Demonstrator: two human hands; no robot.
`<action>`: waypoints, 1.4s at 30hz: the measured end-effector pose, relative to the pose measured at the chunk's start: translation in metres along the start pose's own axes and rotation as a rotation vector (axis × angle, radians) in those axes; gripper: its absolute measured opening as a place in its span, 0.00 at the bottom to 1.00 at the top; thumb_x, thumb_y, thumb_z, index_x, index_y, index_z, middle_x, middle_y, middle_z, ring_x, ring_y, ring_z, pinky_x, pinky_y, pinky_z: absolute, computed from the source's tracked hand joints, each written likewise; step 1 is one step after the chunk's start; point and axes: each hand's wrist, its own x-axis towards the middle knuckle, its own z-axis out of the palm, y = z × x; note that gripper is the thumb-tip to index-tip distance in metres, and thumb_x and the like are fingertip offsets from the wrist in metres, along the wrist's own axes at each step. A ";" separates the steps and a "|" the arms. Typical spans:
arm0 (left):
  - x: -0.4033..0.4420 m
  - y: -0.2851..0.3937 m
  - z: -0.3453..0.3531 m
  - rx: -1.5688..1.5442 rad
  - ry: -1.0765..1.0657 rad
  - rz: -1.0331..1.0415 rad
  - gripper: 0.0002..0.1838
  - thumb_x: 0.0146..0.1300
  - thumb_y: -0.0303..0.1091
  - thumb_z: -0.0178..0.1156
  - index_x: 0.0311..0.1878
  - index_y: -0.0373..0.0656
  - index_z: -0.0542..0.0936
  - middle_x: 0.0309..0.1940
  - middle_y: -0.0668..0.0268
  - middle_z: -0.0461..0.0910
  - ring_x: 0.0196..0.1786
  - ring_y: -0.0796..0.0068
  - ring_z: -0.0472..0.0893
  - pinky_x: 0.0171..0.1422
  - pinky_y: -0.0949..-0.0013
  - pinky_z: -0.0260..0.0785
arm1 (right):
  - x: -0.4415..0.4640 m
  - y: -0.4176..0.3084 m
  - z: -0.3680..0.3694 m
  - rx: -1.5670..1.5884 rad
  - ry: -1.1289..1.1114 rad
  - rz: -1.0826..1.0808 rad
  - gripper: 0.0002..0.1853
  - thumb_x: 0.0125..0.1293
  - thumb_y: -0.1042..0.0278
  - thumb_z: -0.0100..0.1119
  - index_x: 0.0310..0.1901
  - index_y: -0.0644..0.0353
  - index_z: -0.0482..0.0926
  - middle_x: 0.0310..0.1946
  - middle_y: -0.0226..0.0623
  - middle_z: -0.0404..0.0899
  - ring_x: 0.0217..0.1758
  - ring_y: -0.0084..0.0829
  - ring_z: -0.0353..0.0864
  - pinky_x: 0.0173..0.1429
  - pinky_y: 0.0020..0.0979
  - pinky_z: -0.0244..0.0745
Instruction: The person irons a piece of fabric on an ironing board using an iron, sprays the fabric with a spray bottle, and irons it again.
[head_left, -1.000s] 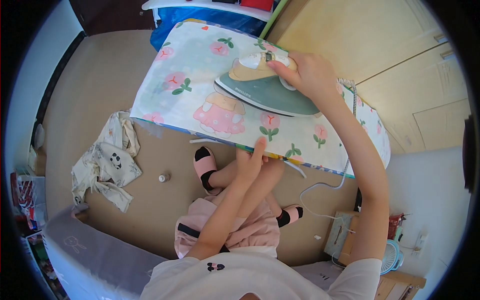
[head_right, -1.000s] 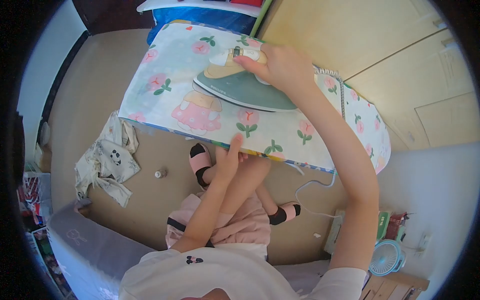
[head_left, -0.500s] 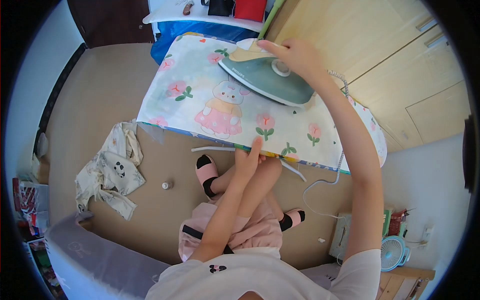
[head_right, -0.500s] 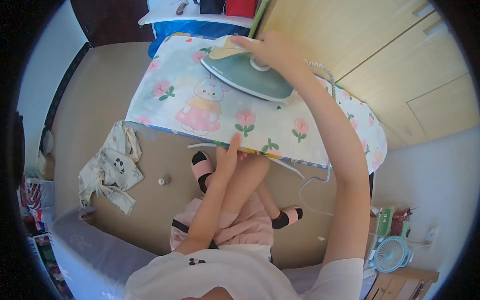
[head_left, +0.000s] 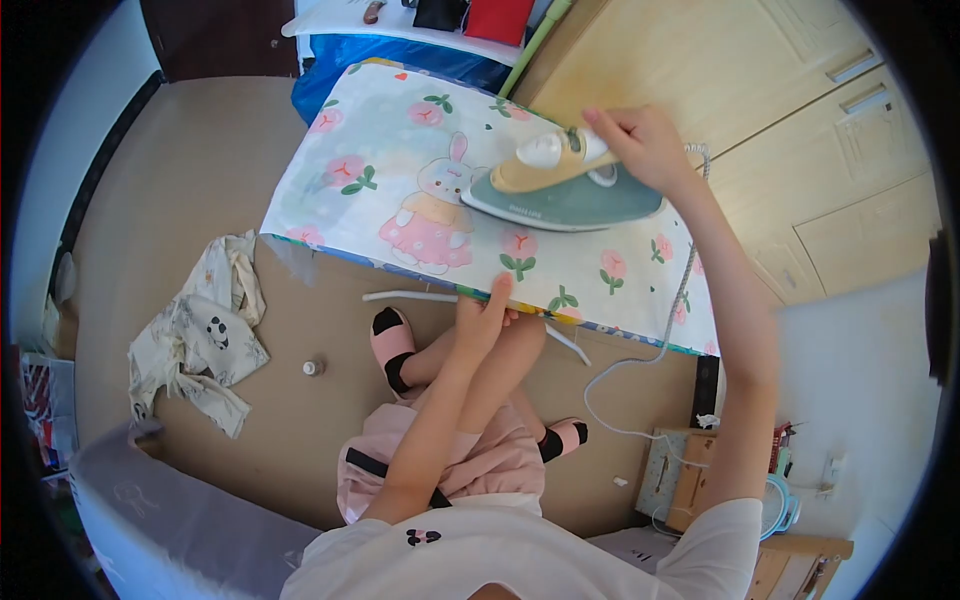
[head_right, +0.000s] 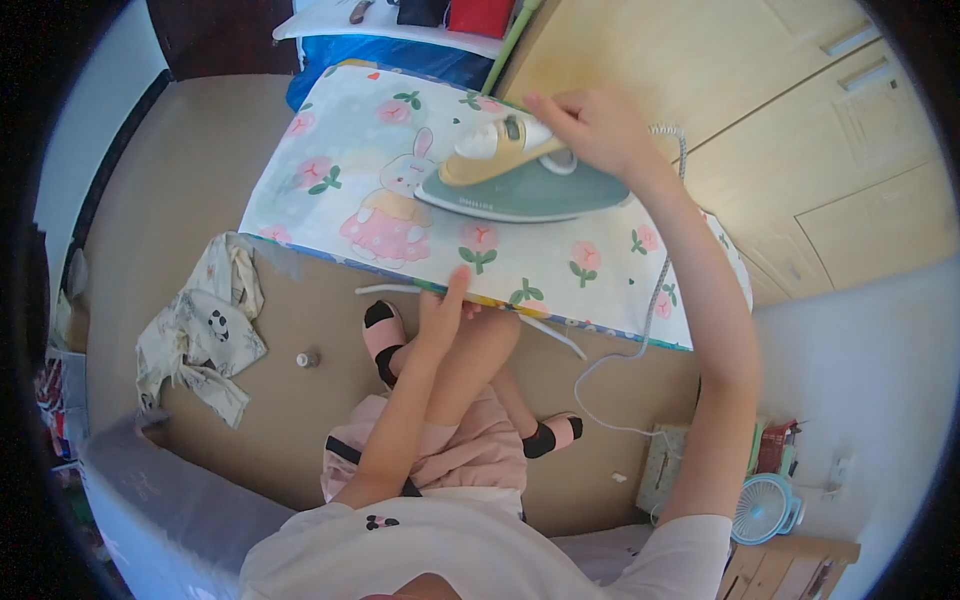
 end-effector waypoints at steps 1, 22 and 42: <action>0.000 0.000 -0.001 0.004 0.001 -0.007 0.10 0.63 0.36 0.56 0.34 0.39 0.75 0.21 0.71 0.75 0.17 0.88 0.70 0.17 0.84 0.60 | -0.003 0.003 0.008 0.010 -0.008 -0.010 0.25 0.65 0.50 0.49 0.21 0.66 0.74 0.10 0.35 0.63 0.15 0.22 0.59 0.21 0.29 0.55; -0.003 0.002 -0.001 0.041 -0.008 -0.021 0.09 0.62 0.34 0.58 0.32 0.39 0.75 0.22 0.71 0.75 0.17 0.87 0.71 0.18 0.83 0.60 | -0.014 0.008 0.042 0.106 -0.043 -0.166 0.21 0.64 0.55 0.46 0.18 0.58 0.76 0.09 0.37 0.68 0.13 0.35 0.66 0.20 0.33 0.59; -0.004 0.001 -0.005 0.045 -0.010 -0.022 0.11 0.63 0.37 0.57 0.36 0.37 0.74 0.23 0.69 0.76 0.18 0.87 0.72 0.19 0.84 0.62 | -0.014 0.010 0.052 0.047 0.130 -0.183 0.22 0.62 0.55 0.47 0.14 0.56 0.75 0.08 0.35 0.68 0.12 0.36 0.67 0.19 0.33 0.59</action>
